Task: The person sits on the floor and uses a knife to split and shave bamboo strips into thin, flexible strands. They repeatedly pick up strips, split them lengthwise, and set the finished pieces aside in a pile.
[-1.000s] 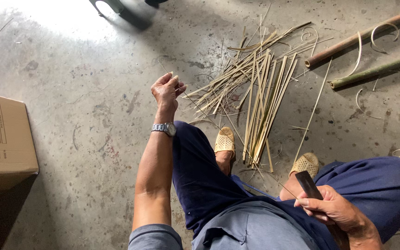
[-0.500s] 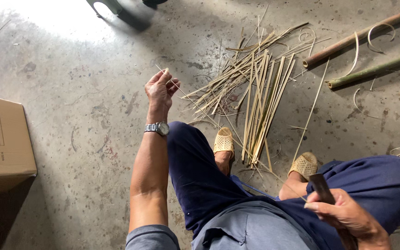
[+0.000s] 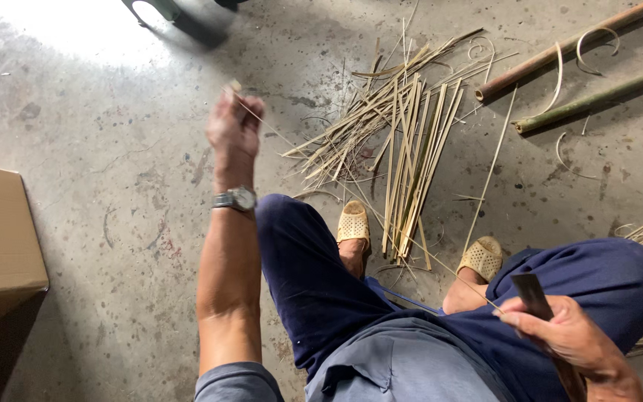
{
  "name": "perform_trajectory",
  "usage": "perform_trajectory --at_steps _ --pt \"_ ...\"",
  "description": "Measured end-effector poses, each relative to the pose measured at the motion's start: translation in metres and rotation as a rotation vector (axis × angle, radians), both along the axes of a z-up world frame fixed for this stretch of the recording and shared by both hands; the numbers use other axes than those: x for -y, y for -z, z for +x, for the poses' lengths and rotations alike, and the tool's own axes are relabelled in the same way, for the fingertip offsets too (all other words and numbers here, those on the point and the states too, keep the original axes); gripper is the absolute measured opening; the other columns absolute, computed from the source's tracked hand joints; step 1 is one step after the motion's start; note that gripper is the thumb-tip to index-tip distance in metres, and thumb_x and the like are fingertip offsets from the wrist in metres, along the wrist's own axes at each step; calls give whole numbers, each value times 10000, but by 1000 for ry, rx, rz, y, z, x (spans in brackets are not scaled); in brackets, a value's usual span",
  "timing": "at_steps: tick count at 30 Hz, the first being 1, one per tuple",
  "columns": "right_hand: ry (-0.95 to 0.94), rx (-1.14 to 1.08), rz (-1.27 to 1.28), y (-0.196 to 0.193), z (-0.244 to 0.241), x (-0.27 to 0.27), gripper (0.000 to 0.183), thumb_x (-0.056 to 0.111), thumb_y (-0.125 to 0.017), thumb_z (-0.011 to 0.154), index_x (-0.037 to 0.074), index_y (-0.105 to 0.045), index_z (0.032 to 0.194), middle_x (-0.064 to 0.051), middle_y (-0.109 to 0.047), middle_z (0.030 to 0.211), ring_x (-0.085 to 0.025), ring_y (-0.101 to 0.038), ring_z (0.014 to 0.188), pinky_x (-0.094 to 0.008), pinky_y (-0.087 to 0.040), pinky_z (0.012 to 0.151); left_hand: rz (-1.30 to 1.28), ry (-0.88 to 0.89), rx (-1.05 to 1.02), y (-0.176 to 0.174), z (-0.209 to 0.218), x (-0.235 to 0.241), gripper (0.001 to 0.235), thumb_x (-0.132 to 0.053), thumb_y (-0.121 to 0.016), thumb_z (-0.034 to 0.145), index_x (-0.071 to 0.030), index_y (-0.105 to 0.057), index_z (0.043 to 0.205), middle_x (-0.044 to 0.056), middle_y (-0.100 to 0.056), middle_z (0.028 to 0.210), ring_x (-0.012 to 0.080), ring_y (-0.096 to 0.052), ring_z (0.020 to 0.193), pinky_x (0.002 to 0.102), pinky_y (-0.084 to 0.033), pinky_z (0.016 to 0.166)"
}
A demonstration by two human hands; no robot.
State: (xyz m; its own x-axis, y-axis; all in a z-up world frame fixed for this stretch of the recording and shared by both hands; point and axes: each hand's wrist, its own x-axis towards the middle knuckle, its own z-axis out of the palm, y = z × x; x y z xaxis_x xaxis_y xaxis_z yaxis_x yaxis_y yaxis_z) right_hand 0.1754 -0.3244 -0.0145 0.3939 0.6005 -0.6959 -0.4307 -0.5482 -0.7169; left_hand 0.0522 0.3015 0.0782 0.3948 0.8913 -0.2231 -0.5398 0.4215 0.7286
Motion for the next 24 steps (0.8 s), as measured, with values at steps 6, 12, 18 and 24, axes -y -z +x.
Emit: perform_trajectory --at_steps 6,12,18,24 --pt "141 249 -60 -29 1 -47 504 421 -494 1079 68 -593 1425 -34 -637 857 -116 -461 492 -265 -378 395 513 116 518 -107 -5 10 229 -69 -596 1035 -8 -660 1246 121 -708 925 157 -666 775 227 -543 592" --pt "348 228 216 -59 -10 -77 424 333 -442 1063 5 -624 1260 -88 -633 752 -119 -495 506 -260 -393 397 1686 -100 -403 -110 6 149 163 -187 -528 1163 -67 -637 1143 23 -711 1028 79 -686 902 257 -634 795" --pt "292 395 317 -112 -22 -80 391 270 -457 1089 -38 -658 1221 -68 -654 766 -100 -565 591 -250 -504 520 990 779 165 -76 1 278 144 -60 -802 958 -49 -729 1081 35 -608 1010 129 -628 878 273 -569 754" --pt "-66 876 478 -161 -34 -74 365 249 -501 1032 8 -633 1273 8 -727 758 -65 -661 532 -221 -588 489 904 820 201 -54 -10 306 237 70 -821 863 -30 -749 1065 31 -602 963 125 -611 838 240 -526 721"
